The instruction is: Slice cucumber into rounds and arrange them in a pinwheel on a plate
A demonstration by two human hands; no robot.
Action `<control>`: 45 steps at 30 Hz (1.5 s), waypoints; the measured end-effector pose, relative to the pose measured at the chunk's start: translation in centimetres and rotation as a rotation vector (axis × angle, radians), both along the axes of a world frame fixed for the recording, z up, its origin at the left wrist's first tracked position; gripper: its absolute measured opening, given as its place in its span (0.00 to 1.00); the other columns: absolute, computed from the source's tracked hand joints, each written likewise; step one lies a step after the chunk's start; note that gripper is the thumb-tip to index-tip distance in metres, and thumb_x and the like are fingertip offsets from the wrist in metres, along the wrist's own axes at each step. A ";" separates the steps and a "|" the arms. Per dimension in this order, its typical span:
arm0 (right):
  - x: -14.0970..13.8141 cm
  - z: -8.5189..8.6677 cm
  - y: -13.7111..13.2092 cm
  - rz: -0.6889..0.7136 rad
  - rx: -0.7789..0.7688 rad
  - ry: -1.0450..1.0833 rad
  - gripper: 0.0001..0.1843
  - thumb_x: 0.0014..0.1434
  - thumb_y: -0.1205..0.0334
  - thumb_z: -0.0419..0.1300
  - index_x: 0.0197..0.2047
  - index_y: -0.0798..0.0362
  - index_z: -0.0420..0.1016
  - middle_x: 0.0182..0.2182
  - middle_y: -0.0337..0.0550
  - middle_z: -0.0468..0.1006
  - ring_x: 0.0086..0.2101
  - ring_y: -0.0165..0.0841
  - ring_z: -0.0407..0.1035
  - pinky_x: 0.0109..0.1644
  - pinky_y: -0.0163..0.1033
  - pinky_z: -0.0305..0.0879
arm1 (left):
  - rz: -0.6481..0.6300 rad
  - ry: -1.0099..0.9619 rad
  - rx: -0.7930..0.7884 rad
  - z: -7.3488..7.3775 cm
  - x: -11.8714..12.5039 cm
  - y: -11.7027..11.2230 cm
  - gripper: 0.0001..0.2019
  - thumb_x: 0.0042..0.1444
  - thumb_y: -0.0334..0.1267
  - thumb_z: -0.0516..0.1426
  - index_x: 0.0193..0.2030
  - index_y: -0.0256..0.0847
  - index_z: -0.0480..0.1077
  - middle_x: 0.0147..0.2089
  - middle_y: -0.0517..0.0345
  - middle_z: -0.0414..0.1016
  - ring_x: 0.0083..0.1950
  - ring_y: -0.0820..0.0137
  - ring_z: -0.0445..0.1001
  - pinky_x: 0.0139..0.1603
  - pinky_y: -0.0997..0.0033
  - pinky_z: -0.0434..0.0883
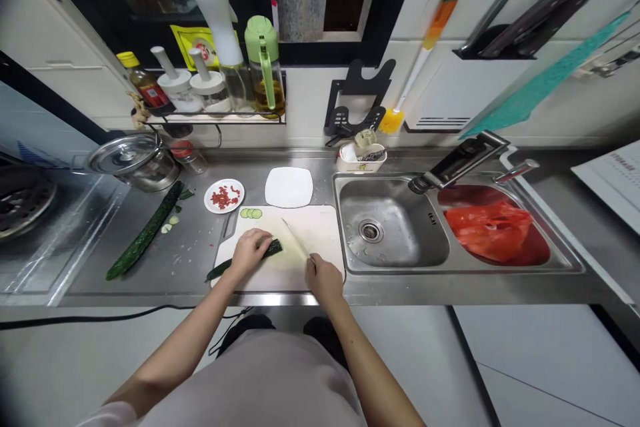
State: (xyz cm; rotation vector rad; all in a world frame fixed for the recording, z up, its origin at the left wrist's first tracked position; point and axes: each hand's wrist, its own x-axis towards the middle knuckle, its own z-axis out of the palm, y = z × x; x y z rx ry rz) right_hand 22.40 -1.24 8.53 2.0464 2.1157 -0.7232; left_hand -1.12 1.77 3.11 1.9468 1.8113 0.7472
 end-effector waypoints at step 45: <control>-4.7 1.6 0.6 0.163 -0.062 0.026 0.15 0.67 0.63 0.43 0.50 0.54 0.67 0.39 0.51 0.79 0.41 0.38 0.73 0.40 0.37 0.60 | -0.060 0.035 0.085 -1.9 1.6 -2.7 0.12 0.63 0.42 0.52 0.47 0.47 0.75 0.43 0.57 0.78 0.45 0.69 0.74 0.47 0.69 0.71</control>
